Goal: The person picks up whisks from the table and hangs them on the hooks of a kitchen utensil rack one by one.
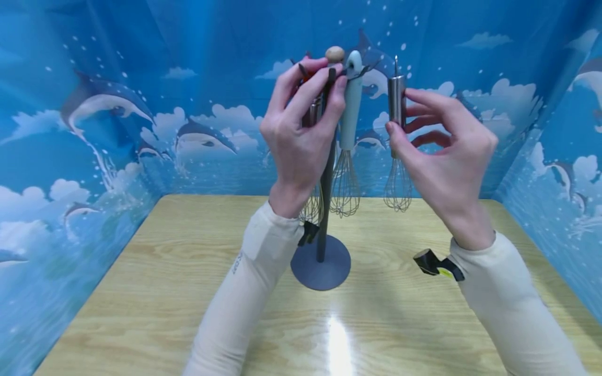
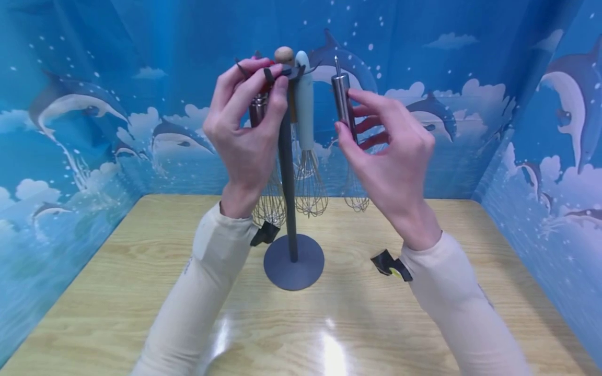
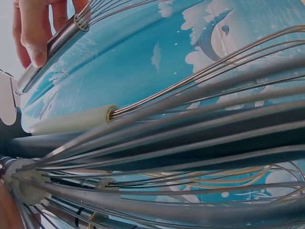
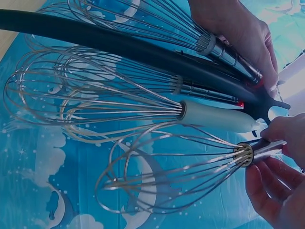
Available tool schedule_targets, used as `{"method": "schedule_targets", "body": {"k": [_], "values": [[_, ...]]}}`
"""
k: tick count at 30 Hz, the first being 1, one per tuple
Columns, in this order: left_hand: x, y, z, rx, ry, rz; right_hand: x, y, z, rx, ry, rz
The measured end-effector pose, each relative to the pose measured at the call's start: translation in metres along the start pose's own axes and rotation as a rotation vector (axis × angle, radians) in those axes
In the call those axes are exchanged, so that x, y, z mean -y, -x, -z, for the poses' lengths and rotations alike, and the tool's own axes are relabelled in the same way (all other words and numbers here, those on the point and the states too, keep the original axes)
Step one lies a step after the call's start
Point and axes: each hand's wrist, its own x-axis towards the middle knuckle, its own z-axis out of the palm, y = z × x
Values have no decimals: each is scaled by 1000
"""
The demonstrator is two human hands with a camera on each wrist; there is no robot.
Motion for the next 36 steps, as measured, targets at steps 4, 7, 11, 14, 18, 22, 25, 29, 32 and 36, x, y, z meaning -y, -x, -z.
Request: {"method": "schedule_targets", "body": {"k": [4,7,11,14,18,22,25,29,32,36], "values": [[0,0,0,4,0,-2,2,-3,-5,4,8,2],[1,0,0,4,-3,-4,3,-4,-9,0,19,2],[1,-1,0,7,-5,-1,3,-5,-12,-6,21,5],[1,-1,0,10,-5,2,4,-5,-14,-2,11,10],[2,-1,0,12,-10,1,4,-6,-17,4,6,13],[2,-1,0,13,-7,1,3,-4,-19,12,17,31],[1,-1,0,11,-3,4,3,-2,-21,21,25,35],[1,-1,0,6,-6,6,3,1,-25,38,26,35],[0,-1,0,6,-13,12,4,3,-28,53,16,38],[0,-1,2,9,-19,19,7,6,-31,65,-1,25]]}}
